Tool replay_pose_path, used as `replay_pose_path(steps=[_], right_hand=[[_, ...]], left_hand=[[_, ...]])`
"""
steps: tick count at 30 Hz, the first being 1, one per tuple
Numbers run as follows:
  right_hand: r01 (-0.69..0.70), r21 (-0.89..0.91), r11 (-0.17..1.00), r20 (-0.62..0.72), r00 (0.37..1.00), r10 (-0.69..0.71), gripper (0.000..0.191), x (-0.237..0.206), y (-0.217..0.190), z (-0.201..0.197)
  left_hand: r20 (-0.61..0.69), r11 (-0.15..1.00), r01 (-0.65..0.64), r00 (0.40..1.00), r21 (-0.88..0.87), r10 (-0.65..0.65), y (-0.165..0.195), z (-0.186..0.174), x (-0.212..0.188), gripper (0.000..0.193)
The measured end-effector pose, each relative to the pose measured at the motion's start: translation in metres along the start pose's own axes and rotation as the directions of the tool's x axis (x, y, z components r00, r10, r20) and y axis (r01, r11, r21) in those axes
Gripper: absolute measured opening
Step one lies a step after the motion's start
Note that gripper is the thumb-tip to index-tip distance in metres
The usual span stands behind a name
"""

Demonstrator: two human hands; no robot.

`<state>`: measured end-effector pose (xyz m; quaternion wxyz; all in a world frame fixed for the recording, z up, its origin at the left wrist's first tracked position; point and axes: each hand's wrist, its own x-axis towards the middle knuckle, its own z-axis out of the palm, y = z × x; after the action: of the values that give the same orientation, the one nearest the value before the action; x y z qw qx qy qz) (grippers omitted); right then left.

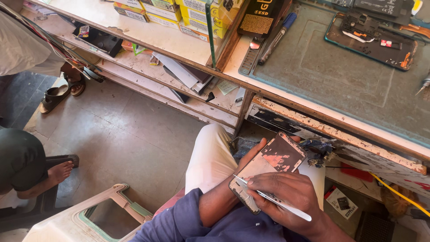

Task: The person disassembles a smartphone, removes the back cover, and detaches internal components using a metal spudger and tweezers. They then clean the back cover with a brush and wipe it with a cloth.

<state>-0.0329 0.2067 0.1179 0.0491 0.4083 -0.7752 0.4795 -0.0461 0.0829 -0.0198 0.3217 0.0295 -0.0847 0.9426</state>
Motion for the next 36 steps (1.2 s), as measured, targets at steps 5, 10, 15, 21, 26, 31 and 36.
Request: replay_pose_path(steps=[5, 10, 15, 21, 26, 31, 36], right_hand=[[0.008, -0.008, 1.0, -0.014, 1.0, -0.009, 0.017, -0.001, 0.002, 0.0], [-0.046, -0.01, 0.999, -0.041, 0.998, 0.046, 0.017, -0.003, 0.006, -0.004], [-0.121, -0.081, 0.989, -0.087, 0.99, 0.114, 0.016, -0.004, 0.013, -0.011], [-0.195, -0.118, 0.974, -0.168, 0.97, 0.174, 0.017, -0.007, 0.023, -0.022], [-0.158, -0.184, 0.97, -0.224, 0.968, 0.115, 0.017, -0.008, 0.034, -0.028], [-0.419, -0.03, 0.908, -0.216, 0.889, 0.403, 0.017, -0.011, 0.04, -0.032], [-0.321, -0.108, 0.941, -0.295, 0.914, 0.278, 0.018, -0.007, 0.044, -0.041]], left_hand=[[-0.027, 0.999, -0.022, 0.999, 0.035, 0.023, 0.001, 0.001, 0.002, 0.068], [-0.111, 0.996, -0.026, 0.993, 0.087, 0.036, -0.001, 0.005, 0.006, 0.069], [-0.032, 0.988, 0.068, 0.997, -0.135, -0.073, 0.001, 0.01, -0.002, 0.07], [-0.042, 0.964, 0.267, 0.963, 0.015, -0.266, 0.008, 0.014, -0.013, 0.078], [-0.188, 0.931, 0.342, 0.913, -0.125, -0.361, 0.008, 0.02, -0.01, 0.095], [-0.027, 0.965, 0.259, 0.965, -0.037, -0.26, 0.004, 0.021, -0.009, 0.074], [-0.064, 0.947, 0.32, 0.945, -0.014, -0.32, 0.003, 0.015, -0.007, 0.09]])
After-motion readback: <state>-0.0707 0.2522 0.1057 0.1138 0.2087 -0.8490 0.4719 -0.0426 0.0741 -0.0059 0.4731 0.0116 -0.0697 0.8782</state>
